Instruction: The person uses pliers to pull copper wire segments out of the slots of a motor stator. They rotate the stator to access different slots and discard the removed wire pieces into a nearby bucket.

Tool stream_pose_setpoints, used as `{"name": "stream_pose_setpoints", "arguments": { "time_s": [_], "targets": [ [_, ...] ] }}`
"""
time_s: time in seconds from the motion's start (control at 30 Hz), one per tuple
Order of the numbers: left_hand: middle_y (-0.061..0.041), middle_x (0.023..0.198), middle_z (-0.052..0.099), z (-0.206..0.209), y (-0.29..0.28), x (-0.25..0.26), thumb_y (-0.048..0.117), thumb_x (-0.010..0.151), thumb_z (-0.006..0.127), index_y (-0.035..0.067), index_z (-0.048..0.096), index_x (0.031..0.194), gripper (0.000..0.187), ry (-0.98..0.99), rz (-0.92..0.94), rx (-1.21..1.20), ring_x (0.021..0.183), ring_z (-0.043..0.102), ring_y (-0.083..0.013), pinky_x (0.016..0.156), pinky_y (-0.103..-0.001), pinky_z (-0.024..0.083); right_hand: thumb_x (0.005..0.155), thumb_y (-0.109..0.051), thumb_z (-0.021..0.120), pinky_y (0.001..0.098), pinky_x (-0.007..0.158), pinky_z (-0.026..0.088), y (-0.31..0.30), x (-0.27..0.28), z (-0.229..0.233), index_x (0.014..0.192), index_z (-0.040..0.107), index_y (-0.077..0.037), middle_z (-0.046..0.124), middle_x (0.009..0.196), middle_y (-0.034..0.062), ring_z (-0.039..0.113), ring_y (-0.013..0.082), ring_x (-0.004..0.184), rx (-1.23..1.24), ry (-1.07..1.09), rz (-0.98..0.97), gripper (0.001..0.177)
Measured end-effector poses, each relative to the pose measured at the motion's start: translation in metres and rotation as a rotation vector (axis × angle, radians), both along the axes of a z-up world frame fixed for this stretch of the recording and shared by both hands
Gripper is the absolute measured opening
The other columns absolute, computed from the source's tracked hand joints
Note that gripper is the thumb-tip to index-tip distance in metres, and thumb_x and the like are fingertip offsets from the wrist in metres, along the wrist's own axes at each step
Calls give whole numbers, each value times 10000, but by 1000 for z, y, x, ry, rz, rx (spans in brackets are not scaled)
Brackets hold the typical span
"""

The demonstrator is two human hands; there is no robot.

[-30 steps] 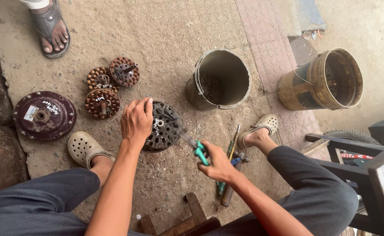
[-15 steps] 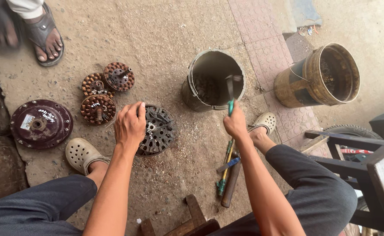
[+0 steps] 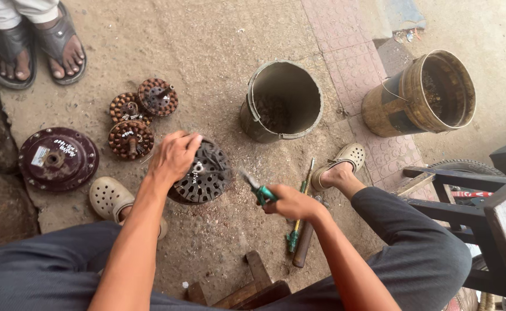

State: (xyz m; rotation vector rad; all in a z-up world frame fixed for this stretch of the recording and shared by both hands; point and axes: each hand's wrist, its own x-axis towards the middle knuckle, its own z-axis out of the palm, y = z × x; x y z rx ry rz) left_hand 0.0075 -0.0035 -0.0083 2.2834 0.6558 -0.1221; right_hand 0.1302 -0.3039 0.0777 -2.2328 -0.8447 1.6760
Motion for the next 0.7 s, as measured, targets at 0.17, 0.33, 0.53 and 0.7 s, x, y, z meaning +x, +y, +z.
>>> {"name": "stream_pose_setpoints", "arguments": {
  "time_s": [0.17,0.33,0.53,0.7],
  "targets": [
    [-168,1110,728,14,-2,3,374,1016,491,88,756,1177,421,-167,-88,51,1012,662,-365,928,-468,516,949,-203,578,449,725,533,8,-32,43,1367,551,-149,691,743,143,671,246,681,35,-179,66,422],
    [-170,1100,738,14,-3,0,391,1028,499,72,755,1171,434,-207,-110,46,1016,670,-365,975,-463,501,980,-263,575,451,714,523,16,-47,60,1425,532,-193,707,756,175,691,308,689,8,-224,16,452],
    [-149,1146,749,5,-6,0,491,1028,463,75,760,1147,525,-245,18,45,1042,677,-355,932,-478,520,981,-208,556,499,696,521,23,-48,68,1310,611,-124,702,787,211,677,348,673,46,-317,4,345],
    [-180,1234,714,-1,-15,-4,595,1076,336,42,665,1316,686,-184,321,142,1024,671,-334,853,-470,532,978,-163,548,528,680,528,29,-42,59,1006,609,28,673,727,215,654,367,687,131,-477,206,203]
  ]
}}
